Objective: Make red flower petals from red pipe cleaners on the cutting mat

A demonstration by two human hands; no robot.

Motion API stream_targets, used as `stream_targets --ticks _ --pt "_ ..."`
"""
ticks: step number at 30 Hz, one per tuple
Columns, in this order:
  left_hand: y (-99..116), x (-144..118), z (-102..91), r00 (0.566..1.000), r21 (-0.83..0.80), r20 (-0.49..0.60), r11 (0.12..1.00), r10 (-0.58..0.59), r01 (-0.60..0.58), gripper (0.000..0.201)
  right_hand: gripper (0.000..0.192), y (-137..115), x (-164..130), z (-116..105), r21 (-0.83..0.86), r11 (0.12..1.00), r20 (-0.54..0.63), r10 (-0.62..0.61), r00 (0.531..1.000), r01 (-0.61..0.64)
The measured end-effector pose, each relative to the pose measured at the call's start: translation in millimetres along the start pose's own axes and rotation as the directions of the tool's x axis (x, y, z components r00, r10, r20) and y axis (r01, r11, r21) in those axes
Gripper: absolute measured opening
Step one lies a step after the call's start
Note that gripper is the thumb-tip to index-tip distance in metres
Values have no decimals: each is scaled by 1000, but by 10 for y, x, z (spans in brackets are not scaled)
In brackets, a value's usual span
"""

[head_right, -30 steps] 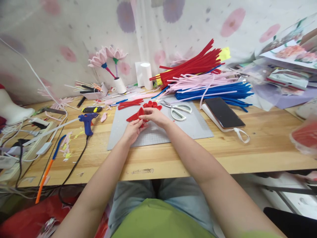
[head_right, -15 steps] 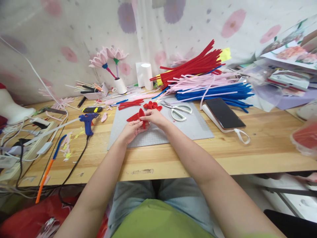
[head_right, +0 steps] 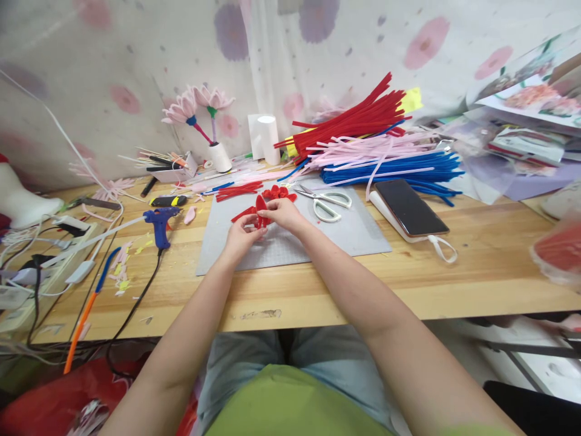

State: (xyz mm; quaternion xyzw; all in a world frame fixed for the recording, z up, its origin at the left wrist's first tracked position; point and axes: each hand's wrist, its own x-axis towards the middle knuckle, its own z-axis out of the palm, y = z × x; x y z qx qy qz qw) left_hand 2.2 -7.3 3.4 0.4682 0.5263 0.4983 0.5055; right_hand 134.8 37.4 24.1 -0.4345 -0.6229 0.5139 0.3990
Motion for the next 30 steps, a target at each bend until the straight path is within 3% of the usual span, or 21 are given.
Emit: stream_targets --ticks 4,9,12,18,20,25,30 --pt "-50 -1 -1 990 154 -60 981 128 -118 44 26 18 18 -3 -65 998 -53 1 999 -5" --pt "1 -44 -24 964 220 -52 944 262 -244 29 22 13 15 -22 -17 999 -23 38 999 -38" --pt "18 -38 -24 962 168 -43 951 271 -260 27 23 14 4 -56 73 996 40 54 998 -57" --pt "19 34 -24 975 -89 37 973 219 -215 32 25 56 -7 -87 291 941 241 100 965 -170" --pt "17 49 -18 982 -138 2 973 189 -186 38 26 75 0 -75 354 913 264 109 958 -201" --pt "-11 37 8 959 -8 -246 989 142 -148 39 24 102 18 -3 446 865 193 155 969 -228" --pt "-12 -21 31 941 223 -252 960 224 -169 29 23 94 19 118 435 885 7 182 983 -166"
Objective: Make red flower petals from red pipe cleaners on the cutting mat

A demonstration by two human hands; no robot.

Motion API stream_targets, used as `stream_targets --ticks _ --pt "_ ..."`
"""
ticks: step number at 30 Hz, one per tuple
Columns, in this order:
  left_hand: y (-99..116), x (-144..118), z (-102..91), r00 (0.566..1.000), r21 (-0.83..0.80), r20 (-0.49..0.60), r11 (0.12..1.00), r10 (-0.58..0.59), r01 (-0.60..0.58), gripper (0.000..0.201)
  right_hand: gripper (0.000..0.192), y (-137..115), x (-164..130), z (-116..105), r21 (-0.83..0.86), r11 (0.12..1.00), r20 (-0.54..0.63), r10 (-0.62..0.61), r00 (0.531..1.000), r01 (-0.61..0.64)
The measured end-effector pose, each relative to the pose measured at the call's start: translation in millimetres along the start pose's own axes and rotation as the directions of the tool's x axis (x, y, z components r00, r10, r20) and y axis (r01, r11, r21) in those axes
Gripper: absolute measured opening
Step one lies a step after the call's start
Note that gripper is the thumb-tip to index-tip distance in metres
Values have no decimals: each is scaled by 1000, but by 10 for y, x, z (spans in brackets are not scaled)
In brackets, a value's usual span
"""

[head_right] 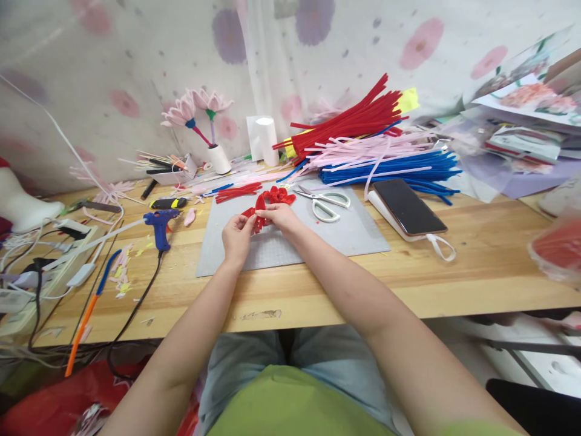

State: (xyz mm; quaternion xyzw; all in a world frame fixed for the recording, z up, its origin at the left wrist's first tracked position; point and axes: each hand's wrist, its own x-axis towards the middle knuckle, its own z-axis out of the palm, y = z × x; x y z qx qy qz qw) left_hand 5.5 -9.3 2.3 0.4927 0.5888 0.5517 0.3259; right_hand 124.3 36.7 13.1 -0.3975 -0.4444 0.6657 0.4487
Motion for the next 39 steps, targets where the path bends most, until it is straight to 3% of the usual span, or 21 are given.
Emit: stream_targets --ticks 4,8,13,18,22,27,33,39 --pt "26 -22 15 999 21 23 999 38 -39 23 24 24 8 32 -68 995 -78 -82 994 77" --pt "12 -20 24 999 10 35 1000 -10 10 23 23 29 12 27 -130 985 -69 -124 990 114" --pt "15 -30 14 992 139 -46 985 114 -107 23 23 14 0 52 -154 978 -106 -160 981 143" --pt "28 -38 31 994 90 10 990 113 -113 26 28 9 3 50 -187 970 -73 -173 982 157" --pt "10 0 62 996 -46 80 998 -37 40 27 28 6 2 52 -202 968 -55 -162 985 148" --pt "33 27 64 949 -309 236 910 -208 277 24 26 -7 -19 30 -133 986 70 -91 993 100" --pt "124 6 -30 875 -375 407 825 -262 422 22 22 -15 -16 -71 -77 996 176 -28 984 42" --pt "139 35 -82 786 -385 524 732 -327 561 10 24 -13 -21 -80 5 993 265 111 958 -116"
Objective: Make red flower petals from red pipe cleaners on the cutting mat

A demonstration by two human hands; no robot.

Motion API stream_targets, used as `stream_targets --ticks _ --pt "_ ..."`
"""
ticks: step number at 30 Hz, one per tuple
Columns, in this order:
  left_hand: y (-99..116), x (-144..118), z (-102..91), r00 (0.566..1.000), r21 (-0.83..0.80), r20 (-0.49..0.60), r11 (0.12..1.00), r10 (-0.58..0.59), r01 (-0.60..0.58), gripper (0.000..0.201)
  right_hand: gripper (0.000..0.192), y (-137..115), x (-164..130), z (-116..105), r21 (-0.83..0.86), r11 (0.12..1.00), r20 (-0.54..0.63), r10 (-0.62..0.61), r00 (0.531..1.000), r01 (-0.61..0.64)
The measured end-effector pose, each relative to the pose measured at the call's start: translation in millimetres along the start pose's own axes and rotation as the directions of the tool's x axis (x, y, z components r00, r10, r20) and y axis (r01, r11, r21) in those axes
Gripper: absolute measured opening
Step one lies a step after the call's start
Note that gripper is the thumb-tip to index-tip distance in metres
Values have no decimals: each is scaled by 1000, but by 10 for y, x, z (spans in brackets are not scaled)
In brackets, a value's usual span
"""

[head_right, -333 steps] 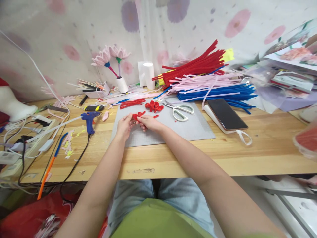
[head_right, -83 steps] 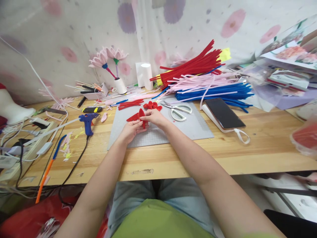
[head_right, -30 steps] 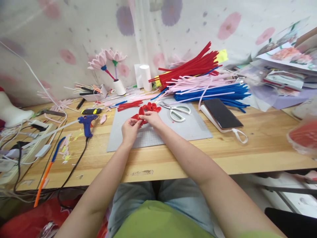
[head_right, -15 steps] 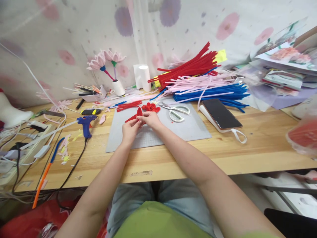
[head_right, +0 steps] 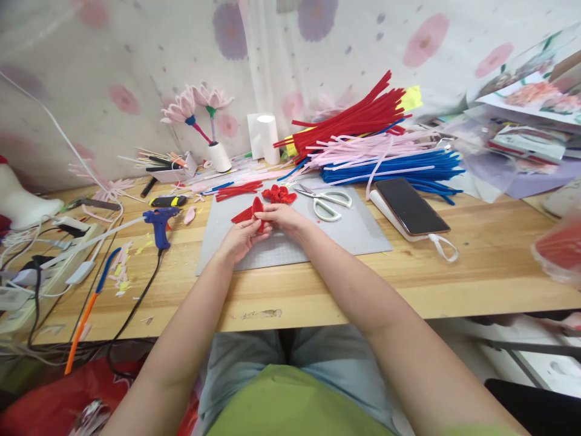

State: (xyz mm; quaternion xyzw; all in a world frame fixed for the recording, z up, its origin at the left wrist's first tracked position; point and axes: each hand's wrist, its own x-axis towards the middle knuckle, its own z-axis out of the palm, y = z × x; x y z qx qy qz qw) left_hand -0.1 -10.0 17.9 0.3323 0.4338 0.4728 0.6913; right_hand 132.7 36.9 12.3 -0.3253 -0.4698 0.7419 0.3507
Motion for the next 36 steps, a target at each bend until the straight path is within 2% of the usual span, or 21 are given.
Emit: stream_targets --ticks 5,10,14,17,21,25,29,33,36 --pt "12 36 -25 994 -64 -103 997 38 -45 6 32 0 5 30 -9 999 35 -46 998 46" --pt "43 35 -49 986 -70 -143 993 82 -92 7 32 -51 -16 -38 -299 942 102 -129 986 154" --pt "58 33 -85 991 -141 -112 986 72 -87 4 29 -39 -26 -21 -452 877 173 -95 980 165" --pt "63 30 -100 998 -201 -47 978 42 -51 6 29 1 -23 37 -452 881 143 -88 986 144" --pt "59 25 -103 999 -206 -11 978 39 -40 6 29 39 0 40 -458 871 155 -119 981 178" --pt "57 20 -99 995 -159 -26 982 100 -103 7 28 33 16 -15 -480 847 121 -195 973 229" --pt "41 36 -99 979 -51 -110 982 174 -180 12 21 -3 9 9 -534 813 67 -230 971 230" --pt "-16 83 -89 939 110 -207 960 276 -258 16 15 2 30 58 -616 755 -7 -288 958 223" --pt "-69 121 -83 900 208 -228 921 372 -328 15 14 43 58 68 -647 722 -36 -348 937 244"
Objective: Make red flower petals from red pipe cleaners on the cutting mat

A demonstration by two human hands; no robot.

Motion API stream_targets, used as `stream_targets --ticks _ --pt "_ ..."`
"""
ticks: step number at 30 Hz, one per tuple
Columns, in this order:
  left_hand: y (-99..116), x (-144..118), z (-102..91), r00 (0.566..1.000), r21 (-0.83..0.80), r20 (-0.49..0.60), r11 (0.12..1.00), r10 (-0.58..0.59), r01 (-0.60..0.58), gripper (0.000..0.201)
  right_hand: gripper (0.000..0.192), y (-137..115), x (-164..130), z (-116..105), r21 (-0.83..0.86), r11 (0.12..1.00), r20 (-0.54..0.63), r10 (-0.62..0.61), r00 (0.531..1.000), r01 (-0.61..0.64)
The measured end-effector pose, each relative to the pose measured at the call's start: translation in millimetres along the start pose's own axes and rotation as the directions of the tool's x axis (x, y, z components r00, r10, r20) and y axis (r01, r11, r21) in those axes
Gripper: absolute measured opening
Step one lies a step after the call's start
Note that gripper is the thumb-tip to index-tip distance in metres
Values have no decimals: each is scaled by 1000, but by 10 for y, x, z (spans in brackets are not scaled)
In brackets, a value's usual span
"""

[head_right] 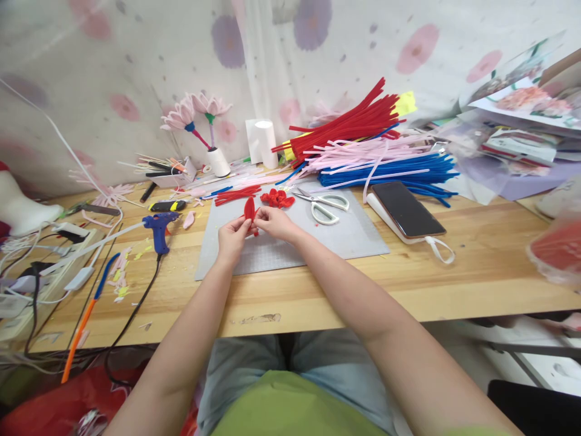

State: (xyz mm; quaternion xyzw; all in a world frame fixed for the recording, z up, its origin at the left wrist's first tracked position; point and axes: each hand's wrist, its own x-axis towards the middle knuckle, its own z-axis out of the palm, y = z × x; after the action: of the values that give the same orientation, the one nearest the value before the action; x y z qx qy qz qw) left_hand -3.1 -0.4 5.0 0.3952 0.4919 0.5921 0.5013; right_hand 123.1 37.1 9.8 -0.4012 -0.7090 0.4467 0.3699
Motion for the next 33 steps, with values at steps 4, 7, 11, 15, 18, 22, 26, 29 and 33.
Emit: stream_targets --ticks 4,7,11,15,18,22,26,29,33 --pt "-71 19 4 996 103 -26 991 86 -82 12 13 27 -4 26 -79 996 -37 -39 999 36" --pt "-85 22 7 996 124 -8 988 89 -87 11 13 7 -9 16 -90 996 -52 -29 998 24" --pt "-45 -9 39 996 74 64 995 61 -66 12 20 -51 -15 -35 117 992 -92 59 994 -48" --pt "-9 -45 63 992 13 128 1000 -9 7 15 29 -63 -30 -98 331 941 30 59 998 -65" --pt "2 -54 56 973 -82 188 985 -135 152 15 29 -33 -35 -122 375 922 51 83 995 -96" --pt "22 -58 36 941 -137 233 950 -243 280 14 28 -28 -35 -127 362 925 18 118 993 -116" --pt "64 -66 25 937 -148 218 939 -274 310 10 26 -66 -37 -135 343 934 30 97 995 -101" --pt "101 -68 10 913 -205 232 901 -336 383 5 25 -71 -38 -148 366 929 62 36 997 -57" --pt "119 -63 -16 867 -236 286 847 -407 476 7 24 -37 -34 -138 439 893 102 60 993 -99"
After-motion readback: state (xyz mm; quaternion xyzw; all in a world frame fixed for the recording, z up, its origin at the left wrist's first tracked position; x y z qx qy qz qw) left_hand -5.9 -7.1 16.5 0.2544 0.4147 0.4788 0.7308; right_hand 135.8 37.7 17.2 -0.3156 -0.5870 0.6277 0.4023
